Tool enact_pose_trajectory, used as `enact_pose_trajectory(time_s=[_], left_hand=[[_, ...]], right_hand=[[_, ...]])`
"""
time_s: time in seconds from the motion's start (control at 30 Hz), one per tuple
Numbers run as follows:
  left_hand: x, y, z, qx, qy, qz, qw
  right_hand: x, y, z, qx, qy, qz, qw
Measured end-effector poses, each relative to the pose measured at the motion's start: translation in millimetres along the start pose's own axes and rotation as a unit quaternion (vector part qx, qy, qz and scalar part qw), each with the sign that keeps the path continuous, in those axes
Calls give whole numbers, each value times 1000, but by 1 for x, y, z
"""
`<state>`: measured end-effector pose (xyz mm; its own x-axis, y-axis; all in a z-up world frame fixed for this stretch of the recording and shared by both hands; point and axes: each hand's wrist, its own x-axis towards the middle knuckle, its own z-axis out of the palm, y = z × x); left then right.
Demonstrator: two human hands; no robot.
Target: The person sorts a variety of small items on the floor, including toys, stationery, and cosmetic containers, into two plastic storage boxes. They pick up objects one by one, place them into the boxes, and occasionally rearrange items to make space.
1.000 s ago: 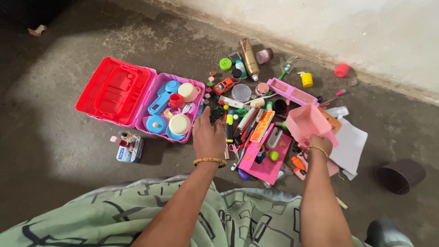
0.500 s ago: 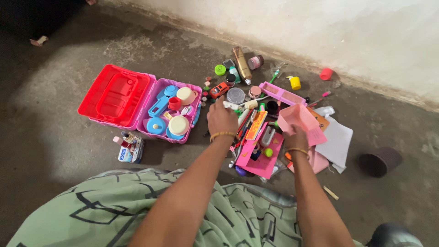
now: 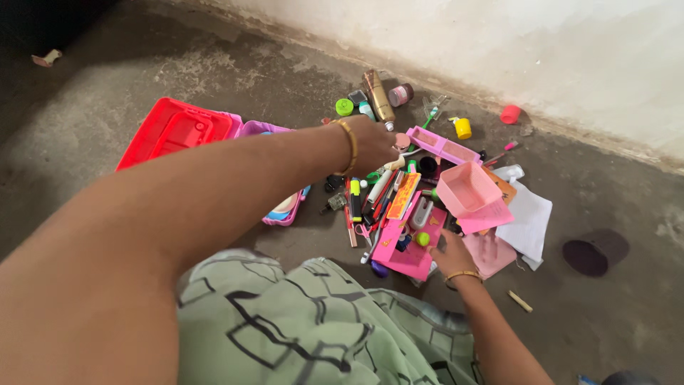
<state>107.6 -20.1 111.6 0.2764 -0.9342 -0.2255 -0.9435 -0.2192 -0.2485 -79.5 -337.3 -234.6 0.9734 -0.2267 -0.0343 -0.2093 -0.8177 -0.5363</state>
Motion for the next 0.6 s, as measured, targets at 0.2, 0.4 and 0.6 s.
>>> enact_pose_trajectory(time_s=[0.2, 0.4, 0.6], left_hand=[[2, -23, 98, -35, 5, 22, 999], [16, -23, 200, -84, -29, -20, 996], [7, 15, 258, -212, -45, -151, 964]], right_hand=[[25, -8, -13, -84, -77, -11, 993], [51, 17, 2, -273, -170, -73, 944], [43, -18, 0, -521, -261, -176, 794]])
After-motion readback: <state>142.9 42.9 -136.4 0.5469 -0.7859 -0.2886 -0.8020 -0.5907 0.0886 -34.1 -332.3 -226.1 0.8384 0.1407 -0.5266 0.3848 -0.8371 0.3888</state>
